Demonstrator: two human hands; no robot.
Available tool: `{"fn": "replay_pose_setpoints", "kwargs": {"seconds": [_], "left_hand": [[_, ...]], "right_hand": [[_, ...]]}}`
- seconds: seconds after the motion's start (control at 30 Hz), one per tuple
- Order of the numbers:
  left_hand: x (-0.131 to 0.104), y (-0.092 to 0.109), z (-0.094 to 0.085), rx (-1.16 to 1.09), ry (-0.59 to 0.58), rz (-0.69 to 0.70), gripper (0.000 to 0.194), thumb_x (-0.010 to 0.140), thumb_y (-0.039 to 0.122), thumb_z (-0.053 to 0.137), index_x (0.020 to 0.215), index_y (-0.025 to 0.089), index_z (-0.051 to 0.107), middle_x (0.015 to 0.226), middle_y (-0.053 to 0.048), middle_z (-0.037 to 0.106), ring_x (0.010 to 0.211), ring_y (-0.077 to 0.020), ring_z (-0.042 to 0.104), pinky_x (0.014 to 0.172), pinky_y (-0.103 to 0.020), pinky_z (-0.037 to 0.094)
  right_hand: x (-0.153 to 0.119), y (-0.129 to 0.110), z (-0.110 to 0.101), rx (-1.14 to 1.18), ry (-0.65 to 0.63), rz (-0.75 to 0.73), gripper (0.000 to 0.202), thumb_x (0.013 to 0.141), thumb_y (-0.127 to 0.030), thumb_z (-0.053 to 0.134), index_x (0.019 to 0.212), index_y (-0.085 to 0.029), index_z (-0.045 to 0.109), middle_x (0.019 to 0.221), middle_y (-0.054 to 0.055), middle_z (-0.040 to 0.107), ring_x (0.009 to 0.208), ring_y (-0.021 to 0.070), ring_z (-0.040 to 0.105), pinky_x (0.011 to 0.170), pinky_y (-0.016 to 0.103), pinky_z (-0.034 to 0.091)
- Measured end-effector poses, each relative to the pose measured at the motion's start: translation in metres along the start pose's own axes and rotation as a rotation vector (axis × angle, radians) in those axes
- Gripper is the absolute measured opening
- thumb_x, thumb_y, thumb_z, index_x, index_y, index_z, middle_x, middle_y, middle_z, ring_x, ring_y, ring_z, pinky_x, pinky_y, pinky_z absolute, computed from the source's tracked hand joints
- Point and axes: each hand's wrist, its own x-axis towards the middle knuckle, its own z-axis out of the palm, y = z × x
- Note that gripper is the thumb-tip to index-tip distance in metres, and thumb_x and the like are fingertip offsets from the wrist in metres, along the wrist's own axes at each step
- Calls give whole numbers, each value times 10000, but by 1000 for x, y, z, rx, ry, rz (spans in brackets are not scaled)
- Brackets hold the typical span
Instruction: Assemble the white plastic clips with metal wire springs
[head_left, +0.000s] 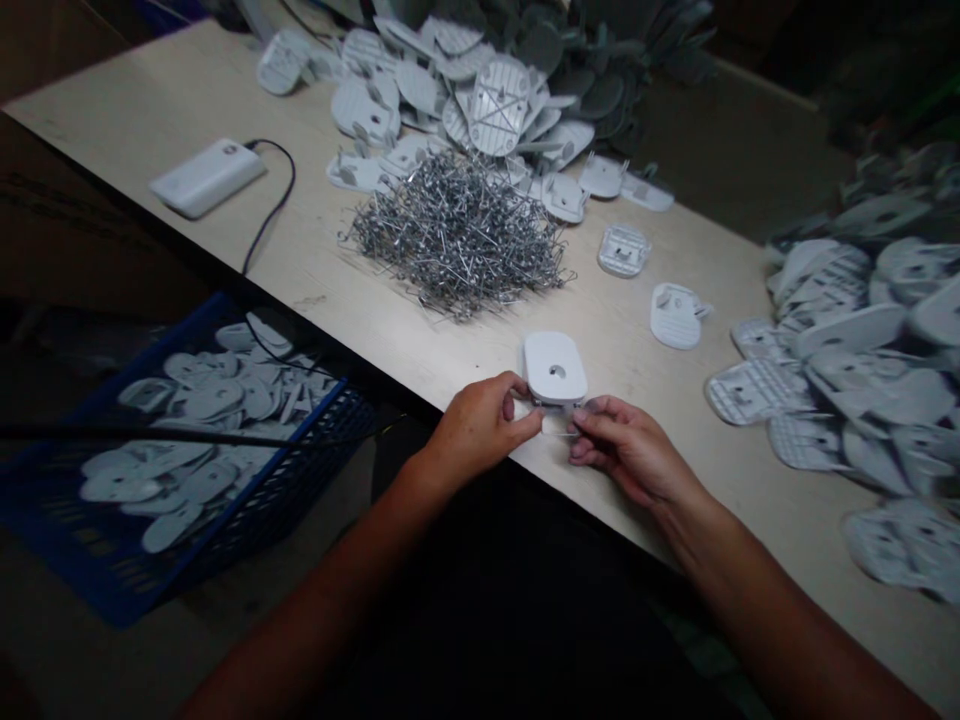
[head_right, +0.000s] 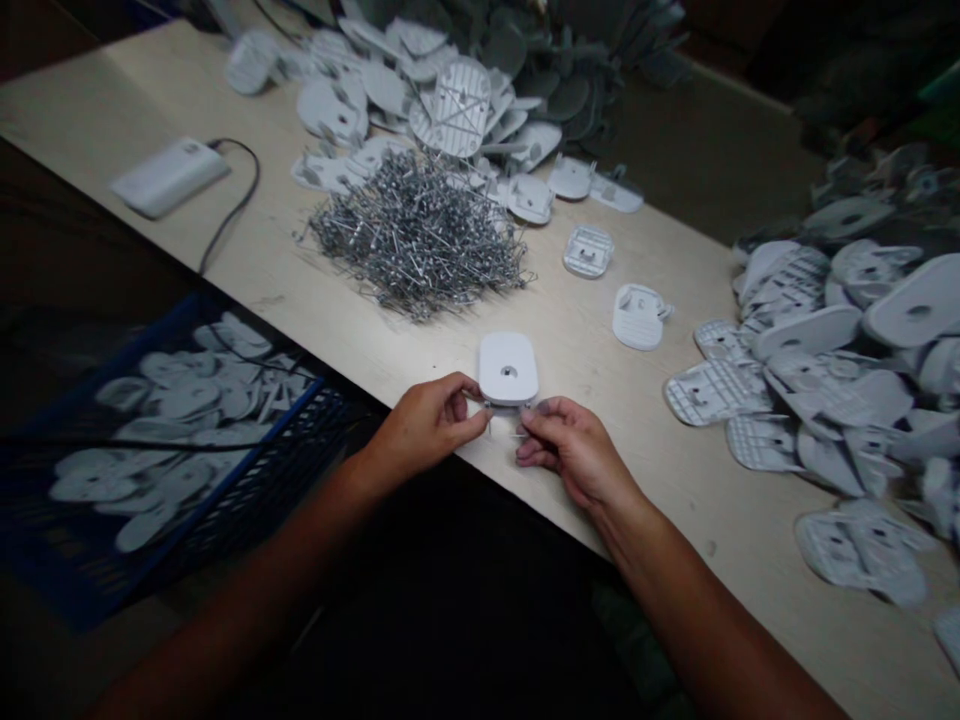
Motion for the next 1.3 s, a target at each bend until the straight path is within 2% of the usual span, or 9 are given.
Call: {"fn": "replay_pose_setpoints", "kwargs": {"seconds": [0.2,0.3,0.43,0.53,0.6,0.8,1.0,1.13,1.3], "left_hand": [[-3,11,-18,158,-10,79,771,809,403,885,1483,226,555,1188,-83,730,849,-209,686,755,-318,527],[10,13,-28,161,-113,211,702,843,339,869,1488,282,599,1350,-91,689,978,-223,702,864,-331,552],[20,7,-33,120,-215,303,461,922,340,796,1373,283,717,1268,-87,705,1056,-230,693,910,-319,551],[19,0,-30,76,-237,337,518,905,277,793,1414,282,695,1239,-79,703,986,-200,691,898,-307,554],[18,-3,-23,67,-212,337,556,871,255,814,1413,278,691,1207,-67,696,895,-172,680,874,-304,558],[19,-16,8,-30,39,364,379,883,170,747,1257,236,765,1099,-46,689,747,-122,635,784,-285,549],[21,-21,11,-45,43,376,370,878,162,766,1238,247,779,1064,-40,694,789,-141,630,787,-287,537],[21,-20,15,-83,69,368,361,873,142,763,1220,242,783,1047,-36,686,772,-137,608,772,-280,524],[25,-19,28,-139,160,308,306,856,141,782,1147,237,791,1007,-17,650,709,-118,569,721,-265,494]], "right_hand": [[-14,4,-4,75,-25,73,433,675,-335,1040,883,-179,693,764,27,719,627,148,692,652,269,674],[-12,3,-5,125,-42,101,422,684,-287,1038,913,-177,700,816,24,729,666,151,712,694,281,690],[-11,1,-7,190,-53,122,431,681,-204,1022,978,-177,712,911,25,746,729,155,741,746,269,695],[-12,-2,-7,222,-10,91,473,666,-175,1015,1026,-190,708,943,26,756,759,155,750,783,248,687],[-12,-3,-7,218,27,44,513,657,-185,1021,1051,-206,692,945,24,761,770,162,754,800,259,687],[-4,-4,-20,-7,9,-187,643,656,-334,1052,1163,-247,666,1002,37,767,838,224,772,788,351,689],[9,-11,-41,-412,-68,-415,663,714,-392,1006,1308,-273,737,1139,81,765,943,272,755,853,431,664],[28,-11,-37,-514,-28,-535,508,783,-376,915,1251,-226,786,941,56,769,779,219,694,729,378,611],[44,-1,-28,-571,149,-737,298,788,-273,803,1077,-204,811,1056,69,772,698,149,616,602,287,473]]}}
